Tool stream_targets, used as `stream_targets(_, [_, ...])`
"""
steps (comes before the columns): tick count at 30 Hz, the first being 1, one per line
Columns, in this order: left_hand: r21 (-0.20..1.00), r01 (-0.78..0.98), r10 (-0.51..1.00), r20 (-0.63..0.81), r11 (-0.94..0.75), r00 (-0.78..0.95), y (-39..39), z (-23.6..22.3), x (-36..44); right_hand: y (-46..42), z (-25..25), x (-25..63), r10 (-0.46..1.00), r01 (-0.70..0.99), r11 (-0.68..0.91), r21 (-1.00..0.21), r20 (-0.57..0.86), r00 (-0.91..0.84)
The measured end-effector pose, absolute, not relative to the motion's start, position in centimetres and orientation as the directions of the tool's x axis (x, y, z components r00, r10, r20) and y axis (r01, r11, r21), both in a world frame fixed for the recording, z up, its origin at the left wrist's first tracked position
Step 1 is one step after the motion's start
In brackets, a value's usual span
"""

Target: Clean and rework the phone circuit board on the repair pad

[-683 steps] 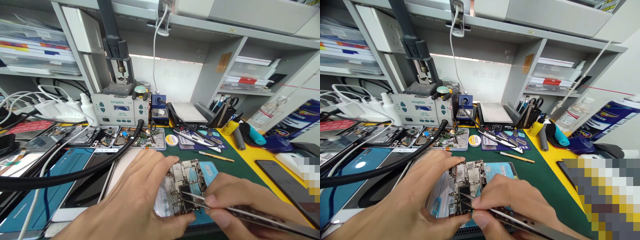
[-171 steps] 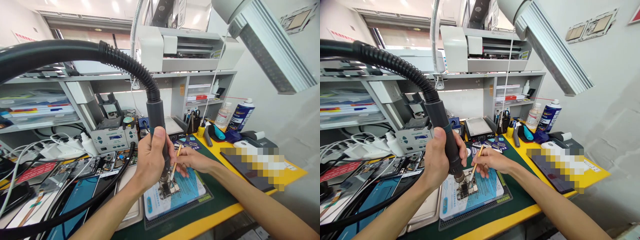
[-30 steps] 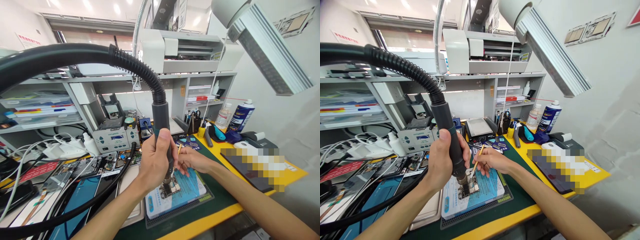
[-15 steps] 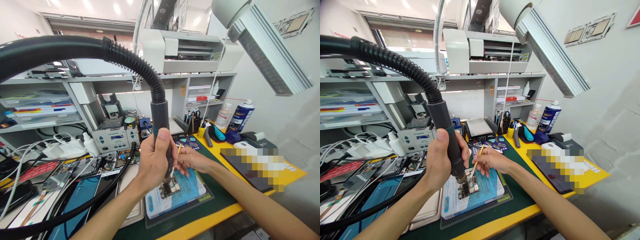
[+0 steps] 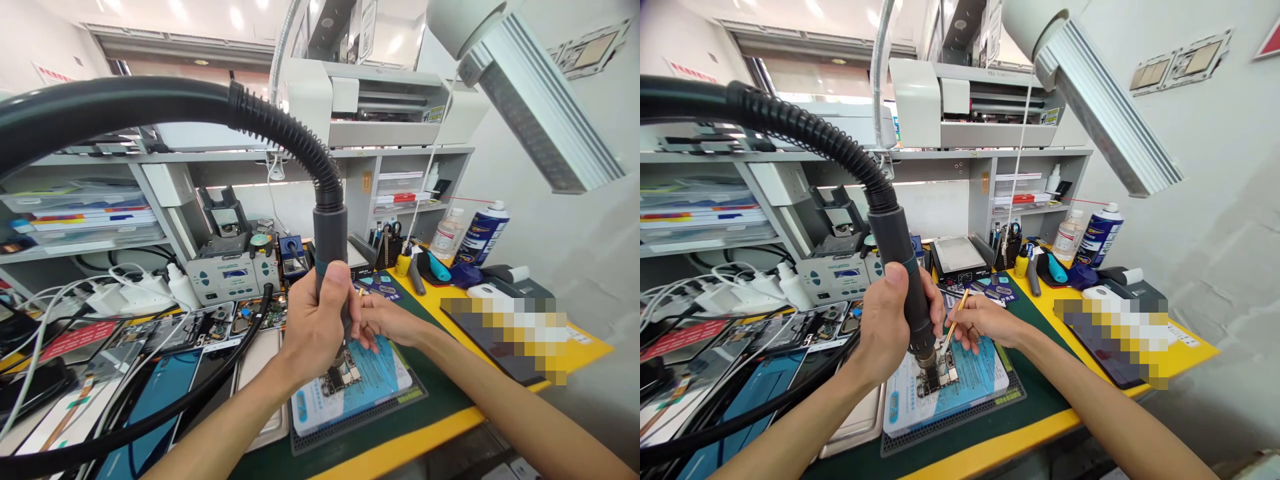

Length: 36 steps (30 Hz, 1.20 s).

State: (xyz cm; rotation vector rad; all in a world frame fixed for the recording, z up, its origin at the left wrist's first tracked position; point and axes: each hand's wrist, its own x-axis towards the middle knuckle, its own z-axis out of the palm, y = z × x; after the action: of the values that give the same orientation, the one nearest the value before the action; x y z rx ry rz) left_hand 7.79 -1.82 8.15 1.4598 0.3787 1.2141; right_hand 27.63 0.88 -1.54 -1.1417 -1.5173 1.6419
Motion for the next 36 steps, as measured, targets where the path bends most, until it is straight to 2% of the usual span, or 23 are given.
stream_targets(17, [0.859,-0.364,0.788,0.489,-0.36,0.373,-1.27,8.39,7.36,0.63,-0.96,27.53,0.882,0.11,-0.139,-0.984,-0.174,-0.439])
stream_targets(36, [0.871,-0.383,0.782,0.46,-0.307,0.42,-1.89,7.87,8.02,0.82,-1.67,27.55,0.885,0.116,-0.135,-0.984,-0.173,-0.432])
